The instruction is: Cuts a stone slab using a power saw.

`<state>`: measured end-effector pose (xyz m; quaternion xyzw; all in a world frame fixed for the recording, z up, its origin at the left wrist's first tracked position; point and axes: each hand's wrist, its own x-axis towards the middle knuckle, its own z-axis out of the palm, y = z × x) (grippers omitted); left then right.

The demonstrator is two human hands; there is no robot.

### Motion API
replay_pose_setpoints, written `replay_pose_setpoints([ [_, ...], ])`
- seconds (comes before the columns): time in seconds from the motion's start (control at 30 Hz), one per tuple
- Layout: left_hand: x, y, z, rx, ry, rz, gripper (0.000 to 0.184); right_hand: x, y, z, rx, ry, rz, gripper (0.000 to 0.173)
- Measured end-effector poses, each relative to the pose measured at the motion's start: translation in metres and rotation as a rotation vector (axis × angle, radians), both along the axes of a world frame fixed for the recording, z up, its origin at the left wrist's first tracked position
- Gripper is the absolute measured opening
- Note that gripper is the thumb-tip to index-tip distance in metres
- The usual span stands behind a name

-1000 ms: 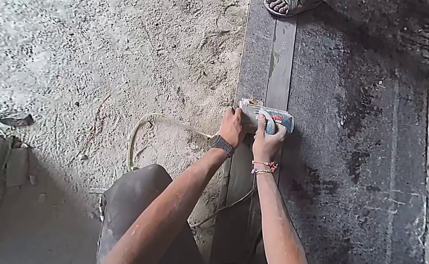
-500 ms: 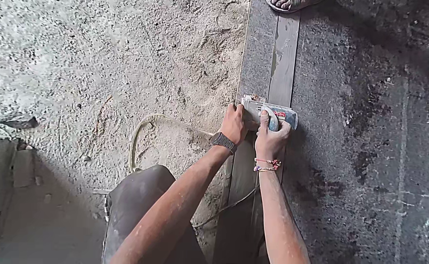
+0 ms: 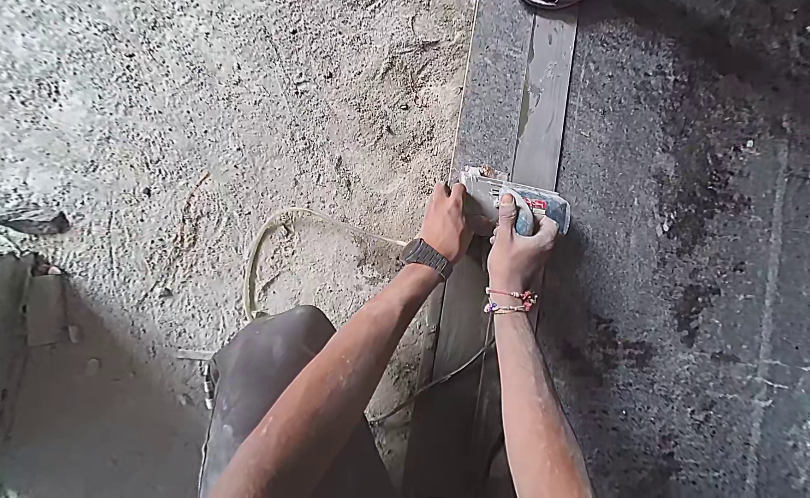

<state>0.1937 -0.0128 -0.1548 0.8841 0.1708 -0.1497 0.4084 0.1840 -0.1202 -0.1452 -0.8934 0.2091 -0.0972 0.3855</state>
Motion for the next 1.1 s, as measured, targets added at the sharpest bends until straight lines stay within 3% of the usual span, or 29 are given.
replay_pose_setpoints([
  [1.1, 0.019, 0.003, 0.001, -0.007, -0.021, 0.046, 0.051, 0.023, 0.003, -0.004, 0.025, -0.03, 0.003, 0.061],
])
